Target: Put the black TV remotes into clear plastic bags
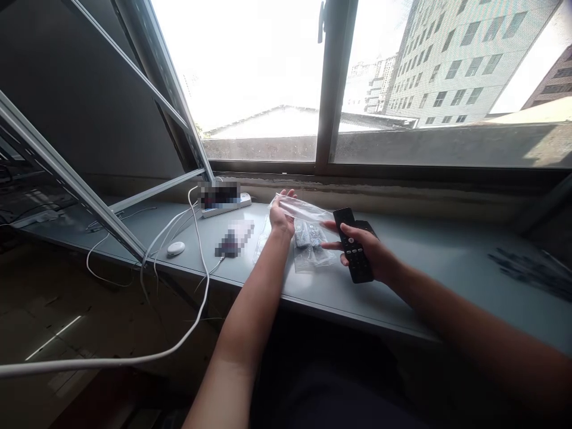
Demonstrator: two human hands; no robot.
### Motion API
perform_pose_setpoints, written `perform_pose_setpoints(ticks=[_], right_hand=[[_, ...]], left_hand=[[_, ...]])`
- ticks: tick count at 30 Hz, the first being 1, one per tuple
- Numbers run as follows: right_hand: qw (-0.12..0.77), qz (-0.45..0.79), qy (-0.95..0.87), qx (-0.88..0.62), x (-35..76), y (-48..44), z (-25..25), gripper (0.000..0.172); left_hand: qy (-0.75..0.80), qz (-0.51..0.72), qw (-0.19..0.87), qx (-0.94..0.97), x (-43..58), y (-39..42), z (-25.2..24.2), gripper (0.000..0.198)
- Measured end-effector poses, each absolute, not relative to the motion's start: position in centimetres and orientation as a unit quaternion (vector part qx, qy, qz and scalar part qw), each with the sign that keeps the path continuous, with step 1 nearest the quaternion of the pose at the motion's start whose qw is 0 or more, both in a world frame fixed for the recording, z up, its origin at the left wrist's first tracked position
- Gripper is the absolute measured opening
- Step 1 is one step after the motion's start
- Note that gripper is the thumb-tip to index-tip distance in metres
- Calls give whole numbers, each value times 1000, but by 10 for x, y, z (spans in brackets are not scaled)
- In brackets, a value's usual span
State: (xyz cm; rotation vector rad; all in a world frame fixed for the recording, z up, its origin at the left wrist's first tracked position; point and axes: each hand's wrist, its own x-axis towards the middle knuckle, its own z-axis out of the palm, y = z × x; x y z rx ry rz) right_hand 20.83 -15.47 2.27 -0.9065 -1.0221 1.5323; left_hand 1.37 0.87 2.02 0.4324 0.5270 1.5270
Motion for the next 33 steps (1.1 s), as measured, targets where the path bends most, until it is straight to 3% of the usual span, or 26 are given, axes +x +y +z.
perform_pose_setpoints(ticks=[12,22,33], right_hand=[[576,540,-452,-414,204,-157,25,23],[597,529,-438,-416,205,-155,23,30],[602,524,-438,-415,207,-152,23,20]], left_hand=[[214,686,667,195,6,5,27,55],[278,510,742,334,23,-6,21,12],[279,514,689,428,25,-6,16,33]])
